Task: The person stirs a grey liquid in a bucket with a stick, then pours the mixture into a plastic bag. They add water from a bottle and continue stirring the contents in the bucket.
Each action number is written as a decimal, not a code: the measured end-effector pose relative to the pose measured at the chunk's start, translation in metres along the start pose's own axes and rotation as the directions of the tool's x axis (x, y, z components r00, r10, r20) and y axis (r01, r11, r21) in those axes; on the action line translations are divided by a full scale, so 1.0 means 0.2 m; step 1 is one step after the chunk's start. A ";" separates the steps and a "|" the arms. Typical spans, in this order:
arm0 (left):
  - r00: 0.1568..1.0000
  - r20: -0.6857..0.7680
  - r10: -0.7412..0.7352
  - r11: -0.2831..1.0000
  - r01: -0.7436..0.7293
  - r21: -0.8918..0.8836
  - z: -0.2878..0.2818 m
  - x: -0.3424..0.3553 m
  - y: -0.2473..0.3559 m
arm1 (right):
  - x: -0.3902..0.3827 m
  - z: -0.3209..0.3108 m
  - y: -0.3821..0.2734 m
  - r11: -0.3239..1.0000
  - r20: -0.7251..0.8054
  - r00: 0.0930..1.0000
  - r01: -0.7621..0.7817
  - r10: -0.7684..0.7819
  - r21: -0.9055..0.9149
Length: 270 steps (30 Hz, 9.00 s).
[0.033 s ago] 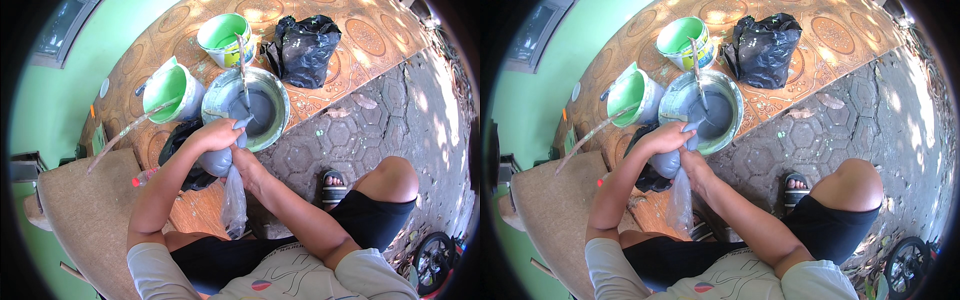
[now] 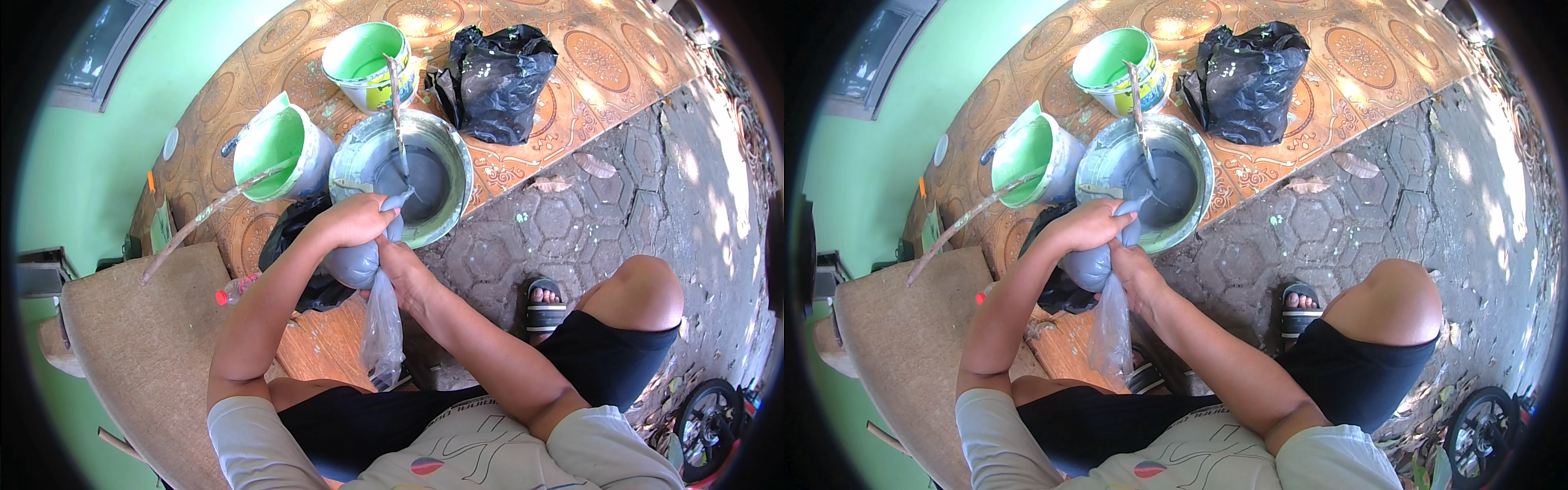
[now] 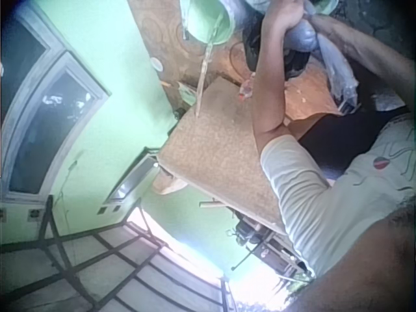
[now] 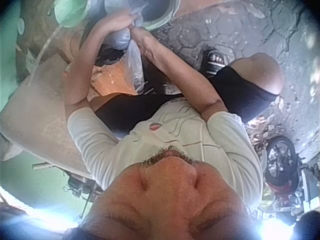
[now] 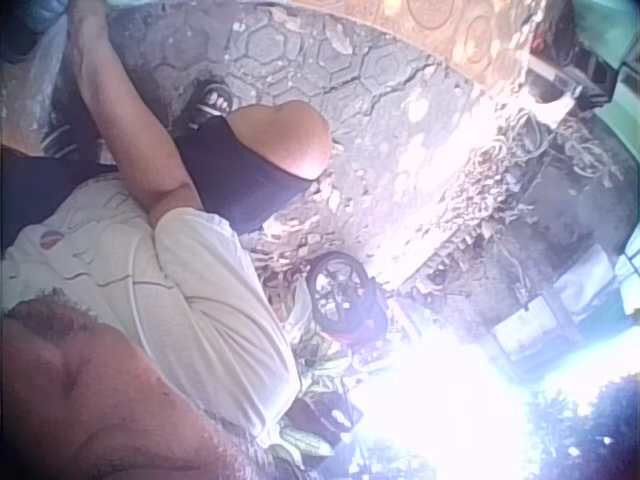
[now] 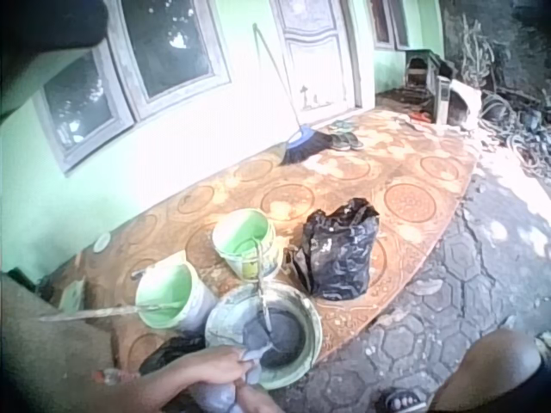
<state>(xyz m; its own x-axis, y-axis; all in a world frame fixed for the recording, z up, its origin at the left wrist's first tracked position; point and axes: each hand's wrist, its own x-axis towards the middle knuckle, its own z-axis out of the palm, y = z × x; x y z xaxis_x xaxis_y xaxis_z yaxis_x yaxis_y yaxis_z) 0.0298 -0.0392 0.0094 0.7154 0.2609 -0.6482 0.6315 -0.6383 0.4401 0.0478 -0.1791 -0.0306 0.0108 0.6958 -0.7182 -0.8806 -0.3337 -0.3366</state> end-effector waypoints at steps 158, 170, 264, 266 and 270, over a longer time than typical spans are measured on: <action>0.880 -0.474 0.012 0.924 -0.191 -0.332 0.09 -0.02 -0.01 | -0.03 0.10 0.05 0.970 -0.107 0.964 0.238 -0.243 -0.053; 0.871 -0.491 0.012 0.926 -0.195 -0.322 0.08 -0.02 0.00 | -0.05 0.10 0.03 0.980 -0.108 0.977 0.171 -0.182 -0.102; 0.841 -0.539 0.056 0.899 -0.278 -0.339 0.08 -0.02 0.03 | -0.05 0.12 0.06 0.977 -0.104 0.971 0.215 -0.215 -0.010; 0.845 -0.532 0.054 0.904 -0.268 -0.333 0.07 -0.03 0.04 | -0.05 0.12 0.05 0.977 -0.107 0.971 0.213 -0.214 -0.013; 0.853 -0.521 0.039 0.896 -0.261 -0.359 0.07 -0.02 0.05 | -0.03 0.11 0.06 0.972 -0.097 0.968 0.234 -0.231 0.028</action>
<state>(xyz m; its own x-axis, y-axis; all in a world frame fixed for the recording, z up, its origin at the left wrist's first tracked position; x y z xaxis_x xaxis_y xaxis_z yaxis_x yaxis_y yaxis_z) 0.0277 -0.0570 0.0076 0.7907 0.5745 -0.2115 0.4866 -0.3799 0.7867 0.0270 -0.1738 -0.0162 0.2593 0.6892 -0.6766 -0.8663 -0.1438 -0.4784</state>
